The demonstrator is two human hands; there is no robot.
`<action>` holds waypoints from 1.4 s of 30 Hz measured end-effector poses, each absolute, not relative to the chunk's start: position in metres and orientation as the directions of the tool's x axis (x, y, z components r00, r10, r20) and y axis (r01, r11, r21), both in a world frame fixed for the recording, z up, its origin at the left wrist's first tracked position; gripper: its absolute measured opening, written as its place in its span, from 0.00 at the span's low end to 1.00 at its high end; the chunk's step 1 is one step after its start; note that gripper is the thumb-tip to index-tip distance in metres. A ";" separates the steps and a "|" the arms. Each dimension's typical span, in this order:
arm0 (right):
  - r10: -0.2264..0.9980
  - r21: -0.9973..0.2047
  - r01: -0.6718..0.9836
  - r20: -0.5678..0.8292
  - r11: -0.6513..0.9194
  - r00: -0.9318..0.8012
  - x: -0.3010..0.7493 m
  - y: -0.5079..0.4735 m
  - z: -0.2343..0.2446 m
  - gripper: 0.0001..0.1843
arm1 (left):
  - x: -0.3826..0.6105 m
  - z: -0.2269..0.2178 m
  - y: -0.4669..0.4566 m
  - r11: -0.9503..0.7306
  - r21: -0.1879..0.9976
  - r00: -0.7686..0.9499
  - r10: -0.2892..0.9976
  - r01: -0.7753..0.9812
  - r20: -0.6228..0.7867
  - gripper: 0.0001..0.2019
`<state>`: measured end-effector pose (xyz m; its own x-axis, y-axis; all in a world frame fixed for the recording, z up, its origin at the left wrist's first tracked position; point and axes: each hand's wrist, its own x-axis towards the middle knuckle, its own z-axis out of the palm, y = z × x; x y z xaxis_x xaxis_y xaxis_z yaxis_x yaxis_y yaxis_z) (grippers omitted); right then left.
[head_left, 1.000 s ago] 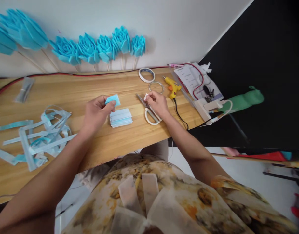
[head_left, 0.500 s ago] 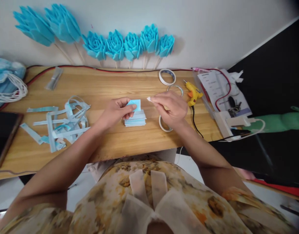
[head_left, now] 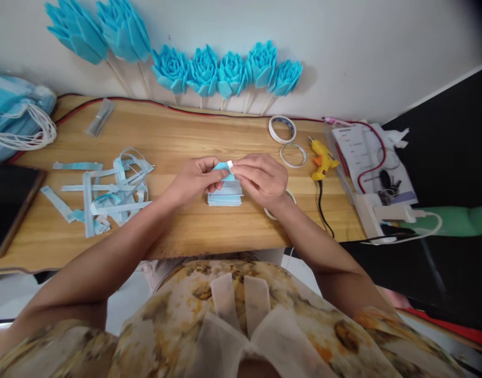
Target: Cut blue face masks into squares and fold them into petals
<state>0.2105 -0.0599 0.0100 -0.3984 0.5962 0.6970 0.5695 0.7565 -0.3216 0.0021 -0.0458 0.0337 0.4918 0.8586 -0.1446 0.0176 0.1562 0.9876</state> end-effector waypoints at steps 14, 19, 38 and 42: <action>0.553 -0.299 0.551 0.742 0.779 -0.379 0.205 -0.061 0.010 0.10 | 0.003 0.032 -0.046 0.173 0.985 0.453 0.876 0.020 -0.163 0.13; 0.602 -0.321 0.587 0.704 0.743 -0.377 0.204 -0.061 0.009 0.10 | 0.003 0.033 -0.046 0.151 0.988 0.448 0.882 0.021 -0.144 0.15; 0.543 -0.277 0.580 0.761 0.766 -0.354 0.203 -0.061 0.006 0.08 | 0.002 0.025 -0.044 0.115 0.993 0.475 0.875 -0.006 -0.099 0.15; 0.568 -0.307 0.571 0.740 0.761 -0.360 0.203 -0.061 0.006 0.09 | 0.001 0.026 -0.044 0.103 0.995 0.477 0.874 0.005 -0.093 0.15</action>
<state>0.2031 -0.0611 0.0062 -0.3600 0.5683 0.7399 0.5715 0.7612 -0.3066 0.0013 -0.0436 0.0256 0.4775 0.8737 -0.0927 0.0047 0.1030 0.9947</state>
